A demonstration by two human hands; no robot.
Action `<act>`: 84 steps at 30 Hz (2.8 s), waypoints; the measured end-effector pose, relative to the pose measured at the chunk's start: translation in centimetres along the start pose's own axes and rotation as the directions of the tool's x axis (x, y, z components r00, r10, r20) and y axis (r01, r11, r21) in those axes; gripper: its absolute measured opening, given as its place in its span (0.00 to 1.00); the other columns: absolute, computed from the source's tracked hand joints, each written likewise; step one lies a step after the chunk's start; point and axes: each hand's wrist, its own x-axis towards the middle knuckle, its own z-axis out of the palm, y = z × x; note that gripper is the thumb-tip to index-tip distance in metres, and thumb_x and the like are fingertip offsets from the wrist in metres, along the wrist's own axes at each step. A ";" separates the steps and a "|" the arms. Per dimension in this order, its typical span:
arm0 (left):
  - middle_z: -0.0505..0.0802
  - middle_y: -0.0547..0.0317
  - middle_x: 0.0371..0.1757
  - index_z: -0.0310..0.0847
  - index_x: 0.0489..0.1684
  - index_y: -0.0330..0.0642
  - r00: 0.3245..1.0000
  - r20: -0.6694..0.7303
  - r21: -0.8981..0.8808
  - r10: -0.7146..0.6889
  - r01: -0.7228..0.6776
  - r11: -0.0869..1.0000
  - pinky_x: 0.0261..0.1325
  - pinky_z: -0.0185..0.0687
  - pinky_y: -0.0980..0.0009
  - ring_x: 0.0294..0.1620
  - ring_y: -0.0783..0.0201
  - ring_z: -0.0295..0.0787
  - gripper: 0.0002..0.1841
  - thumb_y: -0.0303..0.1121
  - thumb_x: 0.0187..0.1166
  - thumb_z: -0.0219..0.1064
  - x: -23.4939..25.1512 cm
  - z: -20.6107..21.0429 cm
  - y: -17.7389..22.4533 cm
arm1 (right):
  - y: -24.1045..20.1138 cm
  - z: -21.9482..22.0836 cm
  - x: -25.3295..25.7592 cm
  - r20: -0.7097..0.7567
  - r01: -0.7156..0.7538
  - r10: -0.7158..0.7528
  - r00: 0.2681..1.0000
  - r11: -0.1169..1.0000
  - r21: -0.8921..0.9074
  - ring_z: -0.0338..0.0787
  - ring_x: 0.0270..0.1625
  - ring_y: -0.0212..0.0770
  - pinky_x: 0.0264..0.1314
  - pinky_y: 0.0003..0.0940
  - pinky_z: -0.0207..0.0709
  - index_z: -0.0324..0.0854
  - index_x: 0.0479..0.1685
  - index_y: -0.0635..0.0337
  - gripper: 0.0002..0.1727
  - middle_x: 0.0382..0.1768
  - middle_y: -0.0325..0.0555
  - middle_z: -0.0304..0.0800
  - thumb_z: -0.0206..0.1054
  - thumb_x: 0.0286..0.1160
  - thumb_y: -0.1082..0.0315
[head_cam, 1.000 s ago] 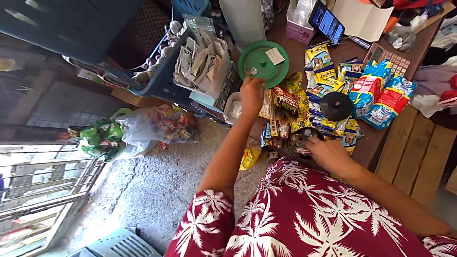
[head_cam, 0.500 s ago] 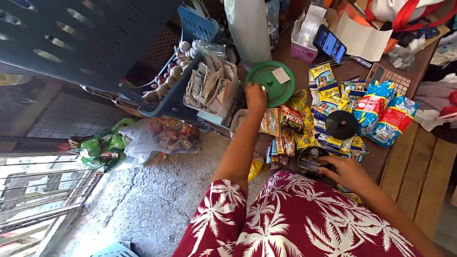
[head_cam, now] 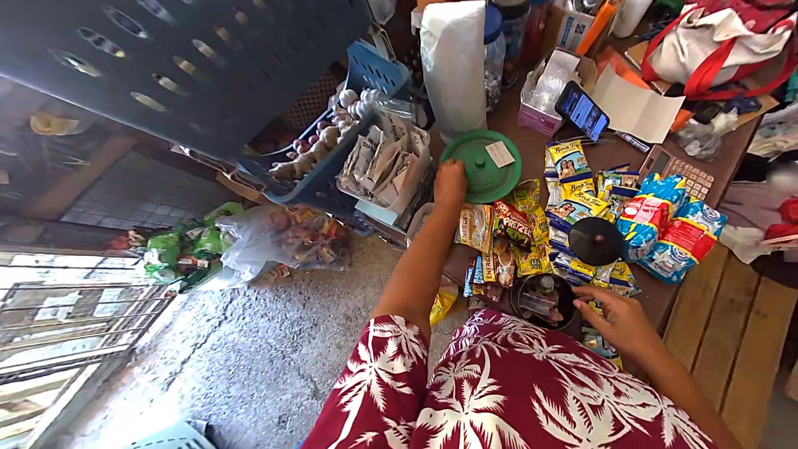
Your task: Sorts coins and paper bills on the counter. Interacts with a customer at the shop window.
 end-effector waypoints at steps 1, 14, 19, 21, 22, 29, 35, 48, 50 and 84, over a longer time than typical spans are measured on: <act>0.85 0.26 0.66 0.83 0.62 0.24 1.000 -0.008 -0.004 0.017 -0.017 1.000 0.74 0.74 0.38 0.72 0.30 0.81 0.15 0.19 0.79 0.61 -0.2 -0.3 -0.1 | 0.0 -0.3 0.0 0.017 -0.003 0.003 1.000 1.000 0.004 0.96 0.49 0.48 0.56 0.46 0.88 0.89 0.60 0.65 0.19 0.50 0.54 0.96 0.62 0.83 0.61; 0.94 0.43 0.52 0.92 0.42 0.32 0.518 0.017 -0.473 0.855 -0.749 0.464 0.67 0.85 0.62 0.58 0.51 0.92 0.08 0.18 0.77 0.65 -20.0 5.5 5.5 | 1.9 -1.0 -0.4 -0.003 0.013 -0.012 1.000 0.998 0.061 0.94 0.45 0.43 0.51 0.44 0.88 0.89 0.58 0.63 0.16 0.47 0.52 0.95 0.65 0.82 0.64; 0.93 0.38 0.53 0.91 0.45 0.27 0.763 -0.150 -0.453 0.629 -0.618 0.642 0.67 0.85 0.57 0.59 0.48 0.92 0.08 0.18 0.75 0.68 -15.3 3.8 5.6 | 1.9 -1.2 0.1 -0.051 0.022 -0.019 0.998 0.999 0.047 0.91 0.38 0.41 0.44 0.38 0.84 0.91 0.54 0.64 0.18 0.44 0.53 0.96 0.60 0.84 0.60; 0.91 0.35 0.56 0.89 0.51 0.25 0.854 -0.161 -0.382 0.495 -0.517 0.766 0.67 0.84 0.53 0.61 0.45 0.90 0.10 0.18 0.77 0.65 -11.3 2.2 5.3 | 1.7 -1.2 0.4 -0.077 0.034 -0.031 0.997 0.998 0.047 0.91 0.35 0.39 0.42 0.35 0.85 0.91 0.53 0.65 0.18 0.40 0.52 0.95 0.60 0.85 0.61; 0.89 0.34 0.60 0.87 0.56 0.25 0.892 -0.135 -0.337 0.431 -0.450 0.827 0.68 0.83 0.53 0.63 0.44 0.88 0.12 0.19 0.79 0.63 -9.0 1.3 5.0 | 1.5 -1.2 0.4 -0.101 0.043 -0.037 0.994 0.998 0.055 0.89 0.33 0.39 0.40 0.34 0.84 0.91 0.52 0.65 0.18 0.39 0.53 0.95 0.59 0.85 0.62; 0.78 0.22 0.74 0.74 0.76 0.25 0.993 0.021 -0.120 0.119 -0.115 0.986 0.82 0.67 0.42 0.78 0.29 0.73 0.25 0.26 0.80 0.68 1.1 0.6 3.2 | 1.3 -0.6 -0.2 -0.179 0.001 0.014 0.984 0.996 0.085 0.91 0.36 0.36 0.43 0.29 0.84 0.92 0.50 0.66 0.17 0.40 0.52 0.96 0.60 0.83 0.64; 0.82 0.25 0.68 0.82 0.65 0.25 0.991 0.103 -0.048 0.091 -0.086 0.995 0.80 0.69 0.45 0.74 0.33 0.78 0.16 0.24 0.82 0.64 3.2 0.0 2.6 | 1.0 -0.8 -0.1 -0.181 -0.054 0.065 0.981 0.996 0.069 0.81 0.27 0.28 0.32 0.22 0.75 0.91 0.50 0.66 0.17 0.30 0.46 0.92 0.60 0.82 0.64; 0.88 0.36 0.47 0.87 0.54 0.27 0.909 -0.067 -0.087 0.412 -0.416 0.905 0.57 0.86 0.49 0.49 0.42 0.89 0.11 0.23 0.78 0.69 -13.7 -5.1 1.6 | 0.7 -3.5 6.3 -0.115 -0.025 0.030 0.993 0.998 0.051 0.82 0.26 0.33 0.31 0.32 0.79 0.90 0.54 0.62 0.13 0.31 0.45 0.89 0.65 0.83 0.64; 0.89 0.37 0.47 0.87 0.55 0.28 0.935 -0.097 -0.078 0.342 -0.350 0.934 0.56 0.87 0.49 0.49 0.43 0.89 0.11 0.23 0.78 0.69 -17.8 -4.9 -0.1 | -0.1 -4.0 8.9 -0.066 0.005 -0.003 0.998 0.999 0.036 0.85 0.28 0.36 0.34 0.37 0.82 0.89 0.55 0.61 0.12 0.32 0.46 0.90 0.66 0.83 0.65; 0.93 0.40 0.47 0.91 0.52 0.33 0.746 -0.592 -0.135 -0.303 0.279 0.951 0.59 0.89 0.52 0.50 0.45 0.93 0.12 0.26 0.74 0.73 -36.0 -6.8 -8.6 | -5.3 9.5 33.5 0.199 0.049 0.143 0.969 0.683 -0.729 0.86 0.62 0.77 0.57 0.73 0.78 0.83 0.54 0.77 0.17 0.57 0.78 0.87 0.69 0.78 0.67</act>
